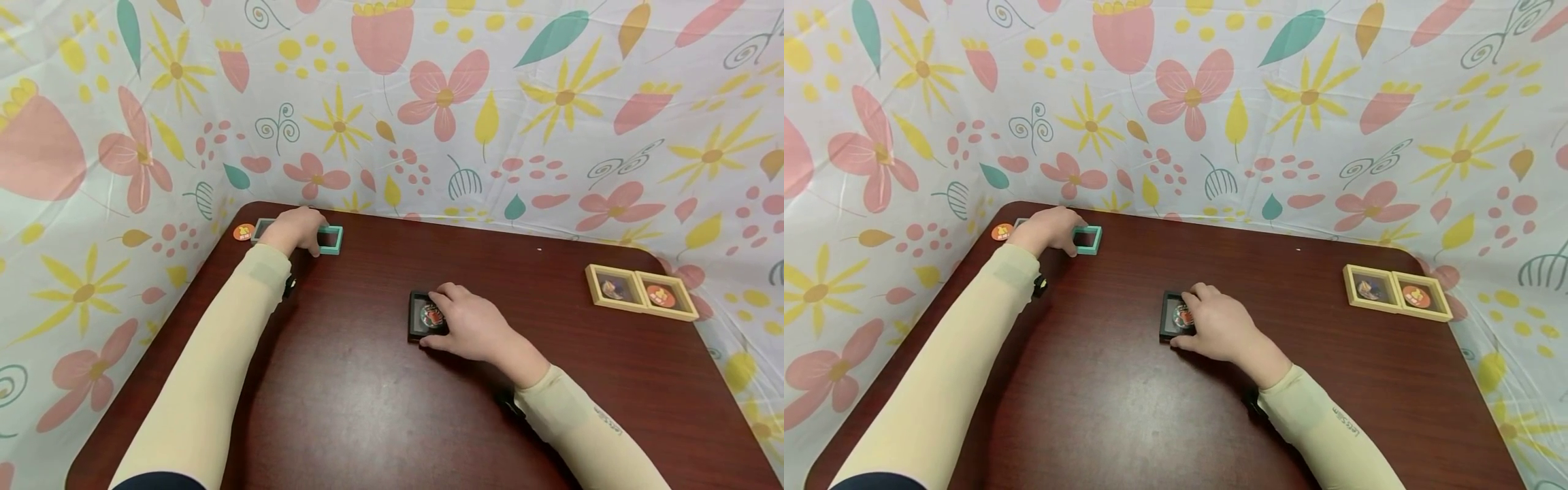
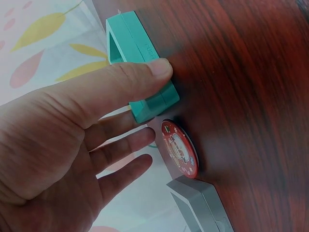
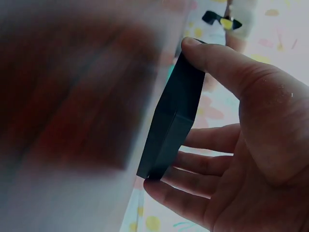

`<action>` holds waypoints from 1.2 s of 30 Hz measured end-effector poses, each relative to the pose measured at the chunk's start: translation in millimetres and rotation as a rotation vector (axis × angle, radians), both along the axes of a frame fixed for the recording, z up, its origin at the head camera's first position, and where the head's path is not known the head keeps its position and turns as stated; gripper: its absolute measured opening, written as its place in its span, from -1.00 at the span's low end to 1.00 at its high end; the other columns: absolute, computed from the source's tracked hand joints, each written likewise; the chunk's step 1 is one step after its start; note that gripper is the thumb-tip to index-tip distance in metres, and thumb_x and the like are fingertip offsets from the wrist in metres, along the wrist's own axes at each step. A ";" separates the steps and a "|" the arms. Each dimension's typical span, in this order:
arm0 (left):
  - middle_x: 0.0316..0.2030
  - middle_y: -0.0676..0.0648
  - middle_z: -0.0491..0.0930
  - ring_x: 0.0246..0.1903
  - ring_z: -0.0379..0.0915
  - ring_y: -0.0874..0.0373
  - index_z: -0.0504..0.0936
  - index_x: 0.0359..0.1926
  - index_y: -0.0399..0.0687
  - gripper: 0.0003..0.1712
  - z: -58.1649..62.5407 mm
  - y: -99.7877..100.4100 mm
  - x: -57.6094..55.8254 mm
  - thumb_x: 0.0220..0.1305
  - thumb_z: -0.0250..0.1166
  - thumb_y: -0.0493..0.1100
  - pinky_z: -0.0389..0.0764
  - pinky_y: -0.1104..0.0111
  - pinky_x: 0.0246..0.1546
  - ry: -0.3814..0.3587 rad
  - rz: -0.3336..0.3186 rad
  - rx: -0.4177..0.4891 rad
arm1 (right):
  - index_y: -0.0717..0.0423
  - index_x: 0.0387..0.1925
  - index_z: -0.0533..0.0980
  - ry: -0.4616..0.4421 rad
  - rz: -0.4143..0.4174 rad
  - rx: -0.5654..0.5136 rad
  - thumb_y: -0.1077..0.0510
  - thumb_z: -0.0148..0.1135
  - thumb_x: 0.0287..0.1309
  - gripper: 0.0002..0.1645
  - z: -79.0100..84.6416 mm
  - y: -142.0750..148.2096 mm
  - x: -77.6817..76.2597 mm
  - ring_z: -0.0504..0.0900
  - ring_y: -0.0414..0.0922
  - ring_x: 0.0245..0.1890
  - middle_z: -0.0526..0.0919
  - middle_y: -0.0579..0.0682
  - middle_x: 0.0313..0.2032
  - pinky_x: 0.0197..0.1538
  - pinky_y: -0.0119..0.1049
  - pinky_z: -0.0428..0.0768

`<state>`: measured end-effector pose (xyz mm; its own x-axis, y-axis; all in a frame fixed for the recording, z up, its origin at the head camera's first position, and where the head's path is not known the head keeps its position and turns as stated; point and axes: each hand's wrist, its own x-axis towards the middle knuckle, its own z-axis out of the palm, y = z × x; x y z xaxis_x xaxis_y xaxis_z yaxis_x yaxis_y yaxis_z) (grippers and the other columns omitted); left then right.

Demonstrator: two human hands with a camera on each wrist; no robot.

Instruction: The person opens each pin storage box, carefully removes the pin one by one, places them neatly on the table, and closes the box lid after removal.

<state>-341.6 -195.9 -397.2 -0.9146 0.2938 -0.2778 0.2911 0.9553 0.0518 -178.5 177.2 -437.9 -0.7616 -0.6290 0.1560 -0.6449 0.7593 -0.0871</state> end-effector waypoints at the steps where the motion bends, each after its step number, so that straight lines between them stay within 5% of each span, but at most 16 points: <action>1: -0.02 -0.03 0.57 -0.14 0.41 0.02 0.59 0.16 0.05 -0.32 0.4 0.3 0.3 -0.06 0.55 -0.04 0.48 0.07 -0.10 0.001 0.000 0.000 | 0.23 0.21 0.47 0.001 0.004 0.005 -0.48 0.35 -0.12 0.07 -0.2 -2.4 1.5 0.51 -0.02 0.03 0.48 0.07 0.07 -0.13 -0.09 0.60; 19: 0.08 -0.10 0.51 0.01 0.35 -0.04 0.50 0.29 0.06 -0.24 0.8 -0.5 5.2 0.02 0.52 -0.03 0.47 0.02 -0.04 -0.008 -0.006 -0.006 | 0.29 0.22 0.44 0.000 0.081 0.086 -0.50 0.34 -0.10 0.11 -2.3 -15.4 16.9 0.48 -0.01 0.04 0.47 0.08 0.08 -0.11 -0.16 0.59; 36: 0.11 -0.18 0.38 0.01 0.15 -0.09 0.46 0.28 -0.04 -0.27 -8.5 -1.7 9.9 0.05 0.42 -0.03 0.37 0.07 -0.01 0.036 -0.053 -0.009 | 0.27 0.29 0.38 -0.066 0.111 0.084 -0.26 0.41 -0.12 0.03 1.9 -7.9 14.9 0.44 -0.02 0.12 0.43 0.09 0.16 -0.04 -0.12 0.56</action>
